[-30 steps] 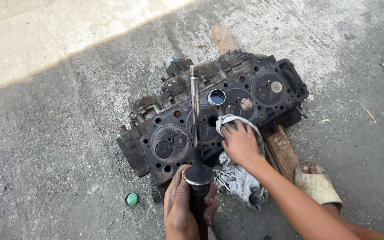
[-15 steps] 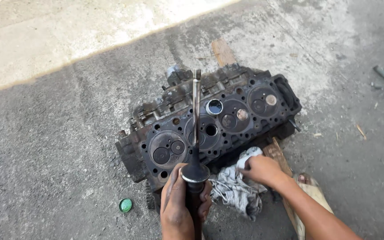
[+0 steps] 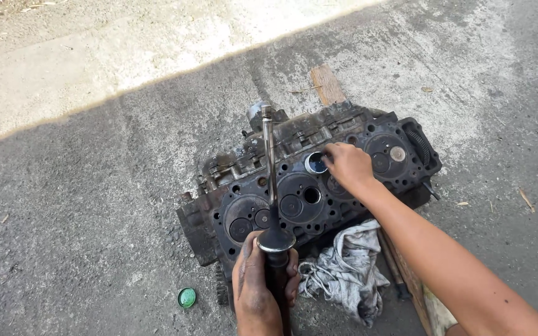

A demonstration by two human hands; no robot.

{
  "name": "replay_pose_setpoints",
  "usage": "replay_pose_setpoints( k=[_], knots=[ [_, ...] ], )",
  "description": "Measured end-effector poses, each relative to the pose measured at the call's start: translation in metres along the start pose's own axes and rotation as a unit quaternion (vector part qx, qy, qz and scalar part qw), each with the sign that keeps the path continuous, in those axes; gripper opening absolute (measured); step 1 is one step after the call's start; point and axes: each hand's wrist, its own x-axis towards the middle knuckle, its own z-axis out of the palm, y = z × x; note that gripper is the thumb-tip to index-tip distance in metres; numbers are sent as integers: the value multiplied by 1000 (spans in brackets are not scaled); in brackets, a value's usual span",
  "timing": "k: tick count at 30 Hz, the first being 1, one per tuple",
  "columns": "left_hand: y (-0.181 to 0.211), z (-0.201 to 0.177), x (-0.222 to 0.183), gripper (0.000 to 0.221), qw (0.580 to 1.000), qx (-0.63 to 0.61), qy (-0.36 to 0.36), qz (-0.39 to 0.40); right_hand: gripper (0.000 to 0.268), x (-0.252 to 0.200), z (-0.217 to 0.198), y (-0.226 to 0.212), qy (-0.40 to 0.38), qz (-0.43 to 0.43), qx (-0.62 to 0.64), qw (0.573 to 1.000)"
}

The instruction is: Lapping engine valves on a cylinder head using a manual lapping tool and cleaning with a cloth

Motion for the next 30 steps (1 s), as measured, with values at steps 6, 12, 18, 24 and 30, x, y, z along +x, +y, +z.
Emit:
replay_pose_setpoints(
  k=[6,12,18,24,30],
  knots=[
    [2,1,-1,42,1000,-3,-17,18,20,2,7,5,46,-62,-109,991],
    [6,4,-4,39,1000,-6,-9,15,23,-1,10,8,-23,-26,-74,997],
    [13,10,-13,44,999,8,-15,32,36,-8,-12,5,-156,159,72,972],
    [5,3,-15,43,998,2,-41,56,33,-24,-7,14,-150,138,62,977],
    [-2,2,-14,41,998,38,-20,34,37,-32,19,24,-90,160,130,974]
  ],
)
